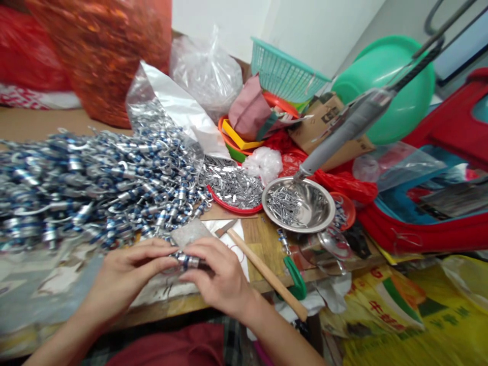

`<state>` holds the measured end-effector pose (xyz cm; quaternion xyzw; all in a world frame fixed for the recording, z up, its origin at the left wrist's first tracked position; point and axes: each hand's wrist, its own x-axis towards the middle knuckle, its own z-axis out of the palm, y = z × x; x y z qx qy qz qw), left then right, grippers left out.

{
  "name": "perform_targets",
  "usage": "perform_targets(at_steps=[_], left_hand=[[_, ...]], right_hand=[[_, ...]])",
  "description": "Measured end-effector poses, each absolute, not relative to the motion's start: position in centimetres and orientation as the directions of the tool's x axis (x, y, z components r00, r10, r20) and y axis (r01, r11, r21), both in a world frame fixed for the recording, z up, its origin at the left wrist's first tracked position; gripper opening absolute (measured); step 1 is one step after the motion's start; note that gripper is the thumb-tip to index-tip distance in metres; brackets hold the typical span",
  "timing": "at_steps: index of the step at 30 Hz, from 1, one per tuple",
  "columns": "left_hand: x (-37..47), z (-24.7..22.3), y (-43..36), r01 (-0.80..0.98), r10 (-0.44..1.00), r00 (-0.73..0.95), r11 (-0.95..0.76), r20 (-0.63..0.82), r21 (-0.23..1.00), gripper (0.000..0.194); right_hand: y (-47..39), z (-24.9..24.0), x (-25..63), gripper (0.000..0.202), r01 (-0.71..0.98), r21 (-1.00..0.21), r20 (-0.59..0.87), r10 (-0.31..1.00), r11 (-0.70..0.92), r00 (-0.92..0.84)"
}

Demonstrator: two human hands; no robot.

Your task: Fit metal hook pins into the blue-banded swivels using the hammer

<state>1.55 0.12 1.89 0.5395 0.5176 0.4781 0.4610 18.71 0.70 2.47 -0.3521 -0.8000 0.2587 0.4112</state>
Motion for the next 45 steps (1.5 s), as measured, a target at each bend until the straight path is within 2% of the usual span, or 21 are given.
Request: perform_targets(at_steps=[4,8,15,20,25,31,36,40,42,45], left_hand=[[1.3,2.4,0.0,0.097,1.000,-0.002,-0.007,0.007,0.995,0.007],[1.4,2.9,0.0,0.172,0.998,0.049,-0.042,0.034,0.984,0.007],[1.7,3.1,-0.2,0.263,0.995,0.028,-0.096,0.092,0.960,0.006],[1.7,3.2,-0.5,0.308,0.979,0.069,-0.206,0.194,0.929,0.011],[1.6,3.1,-0.7,0.317,0.972,0.070,-0.235,0.224,0.919,0.013],[1.4,2.7,-0.8,0.175,0.997,0.074,-0.041,0.028,0.984,0.012],[1.9,2.8,-1.2,0.111,0.999,0.049,0.015,-0.021,0.994,0.008],[2.5,2.5,-1.4,0.025,0.989,-0.012,0.146,-0.146,0.989,0.006],[2.7,2.2,-1.6,-0.037,0.975,-0.050,0.215,-0.216,0.976,0.014],[2.9,1.9,-1.9,-0.184,0.968,-0.007,0.246,-0.252,0.952,0.046]], right_hand=[[0.2,1.6,19.6,0.033,0.377,-0.410,0.635,0.557,0.830,-0.536],[0.4,1.9,20.3,0.025,0.367,-0.263,0.674,0.442,0.892,-0.592],[0.5,3.0,20.6,0.020,0.364,-0.171,0.629,0.386,0.916,-0.675],[0.6,2.8,20.6,0.019,0.344,-0.147,0.662,0.351,0.927,-0.662],[0.4,2.3,20.3,0.021,0.366,-0.248,0.680,0.430,0.897,-0.594],[-0.2,2.3,20.0,0.025,0.331,-0.376,0.688,0.500,0.865,-0.525],[-0.7,1.7,19.8,0.029,0.319,-0.439,0.689,0.543,0.840,-0.480],[-1.2,1.2,18.9,0.027,0.329,-0.553,0.679,0.643,0.765,-0.355],[-1.5,1.3,18.4,0.023,0.324,-0.643,0.637,0.720,0.694,-0.276],[-1.9,1.8,17.8,0.016,0.317,-0.779,0.511,0.841,0.541,-0.177]])
